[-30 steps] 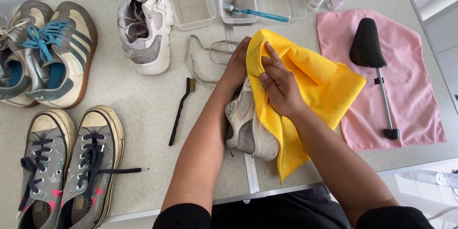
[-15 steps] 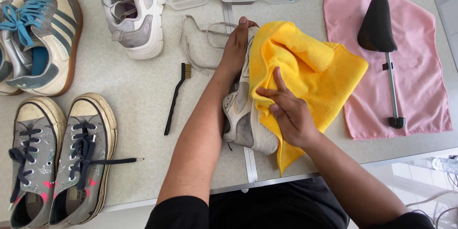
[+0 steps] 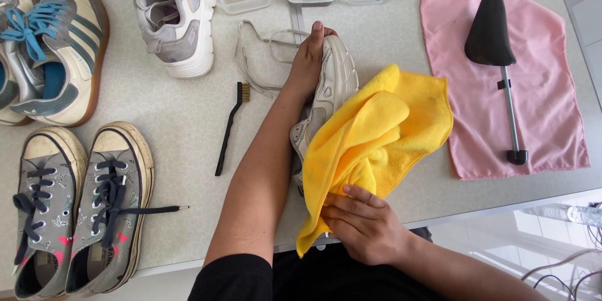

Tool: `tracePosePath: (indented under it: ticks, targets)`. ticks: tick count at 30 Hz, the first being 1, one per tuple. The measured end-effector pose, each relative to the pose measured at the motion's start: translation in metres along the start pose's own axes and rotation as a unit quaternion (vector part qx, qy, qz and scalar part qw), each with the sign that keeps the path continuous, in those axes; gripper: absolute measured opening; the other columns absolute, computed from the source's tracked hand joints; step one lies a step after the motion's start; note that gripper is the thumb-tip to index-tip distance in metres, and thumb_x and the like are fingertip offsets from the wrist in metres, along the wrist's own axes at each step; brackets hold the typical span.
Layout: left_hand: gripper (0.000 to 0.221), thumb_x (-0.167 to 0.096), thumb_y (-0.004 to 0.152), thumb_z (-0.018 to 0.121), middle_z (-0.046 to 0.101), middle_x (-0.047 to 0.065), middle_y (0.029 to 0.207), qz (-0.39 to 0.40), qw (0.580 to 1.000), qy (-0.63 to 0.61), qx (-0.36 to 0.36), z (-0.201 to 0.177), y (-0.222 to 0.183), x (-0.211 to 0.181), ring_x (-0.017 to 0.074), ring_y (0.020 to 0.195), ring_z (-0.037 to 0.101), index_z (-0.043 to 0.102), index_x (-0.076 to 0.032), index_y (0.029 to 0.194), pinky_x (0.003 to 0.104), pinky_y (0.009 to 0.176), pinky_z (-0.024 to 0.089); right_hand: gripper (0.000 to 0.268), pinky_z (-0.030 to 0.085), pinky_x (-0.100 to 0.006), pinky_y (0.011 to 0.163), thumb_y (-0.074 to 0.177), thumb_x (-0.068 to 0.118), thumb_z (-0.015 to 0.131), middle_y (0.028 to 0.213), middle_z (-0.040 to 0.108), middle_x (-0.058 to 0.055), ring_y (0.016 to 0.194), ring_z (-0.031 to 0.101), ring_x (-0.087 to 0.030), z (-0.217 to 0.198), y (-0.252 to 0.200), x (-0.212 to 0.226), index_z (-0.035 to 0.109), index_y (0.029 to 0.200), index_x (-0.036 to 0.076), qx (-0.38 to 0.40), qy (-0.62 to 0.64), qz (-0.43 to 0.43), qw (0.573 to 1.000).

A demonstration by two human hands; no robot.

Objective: Scrubbing the midsole and upper of a white sneaker using a toothbrush and cleaning solution, then wiping it with a microfiber cloth.

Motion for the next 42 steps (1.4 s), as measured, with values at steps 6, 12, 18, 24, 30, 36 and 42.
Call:
tracePosePath:
  ticks: [6,12,18,24,30,36,42]
  targets:
    - [0.066,-0.072,0.087,0.025,0.058,-0.001,0.074,0.013,0.999,0.029,0.009,-0.003,-0.001,0.000,0.0138,0.073,0.058,0.057,-0.015,0.084,0.030,0.075,0.047,0.034,0.052,-0.043,0.102,0.107,0.023,0.046,0.107,0.077,-0.008,0.106,0.075,-0.024,-0.022,0.000,0.011,0.071,0.095,0.005,-0.001,0.058,0.003,0.998]
    - [0.068,-0.074,0.083,0.029,0.061,0.002,0.079,-0.032,0.999,-0.002,-0.005,-0.004,-0.006,-0.008,0.0150,0.078,0.060,0.060,-0.014,0.089,0.029,0.077,0.050,0.061,0.063,-0.029,0.077,0.113,0.041,0.027,0.080,0.079,0.002,0.068,0.077,-0.010,-0.066,-0.053,0.014,0.070,0.080,0.013,-0.141,0.133,0.161,0.968]
    - [0.070,-0.073,0.085,0.025,0.060,0.001,0.079,-0.016,1.000,0.023,0.006,-0.007,0.001,-0.003,0.0140,0.080,0.058,0.061,-0.014,0.090,0.028,0.079,0.047,0.040,0.055,-0.046,0.115,0.115,0.034,0.047,0.147,0.066,-0.004,0.143,0.063,-0.028,-0.133,-0.076,-0.041,0.063,0.146,0.014,-0.486,0.427,0.446,0.618]
    - [0.068,-0.073,0.083,0.027,0.061,0.001,0.080,-0.035,0.999,0.017,-0.003,-0.006,-0.004,-0.007,0.0144,0.080,0.059,0.060,-0.014,0.089,0.029,0.079,0.049,0.069,0.051,-0.053,0.132,0.101,0.064,0.075,0.156,0.059,0.001,0.158,0.052,-0.027,-0.149,-0.062,-0.123,0.060,0.156,0.024,-0.327,0.482,0.309,0.752]
    - [0.061,-0.067,0.093,0.038,0.067,0.002,0.086,0.024,0.994,-0.101,0.041,-0.013,0.029,0.039,0.0138,0.082,0.063,0.065,-0.013,0.093,0.029,0.076,0.051,0.022,0.006,-0.061,0.128,0.108,0.003,0.041,0.162,0.031,-0.025,0.156,0.002,-0.043,-0.018,0.075,-0.160,0.044,0.087,-0.002,0.001,0.154,0.190,0.970]
    - [0.080,-0.077,0.075,0.031,0.072,0.012,0.113,-0.028,1.000,0.003,-0.004,-0.008,-0.009,-0.008,0.0240,0.100,0.071,0.062,-0.012,0.109,0.033,0.086,0.056,0.022,0.029,-0.054,0.128,0.108,0.007,0.041,0.158,0.043,-0.015,0.155,0.018,-0.043,-0.018,0.073,-0.131,0.058,0.108,-0.007,0.053,0.108,0.162,0.979]
    - [0.069,-0.075,0.084,0.021,0.056,-0.001,0.073,0.036,0.999,0.034,0.018,-0.004,0.004,0.002,0.0139,0.074,0.056,0.054,-0.015,0.081,0.030,0.073,0.046,0.043,0.021,-0.051,0.128,0.107,0.013,0.040,0.151,0.052,-0.022,0.148,0.044,-0.031,-0.029,0.037,-0.080,0.048,0.147,0.001,0.103,0.140,0.181,0.968]
Point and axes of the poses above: each hand's wrist, its own y-axis towards the middle knuckle, its own z-axis out of the palm, x = y × z, the point moved 1 cm from there along y, towards the middle knuckle
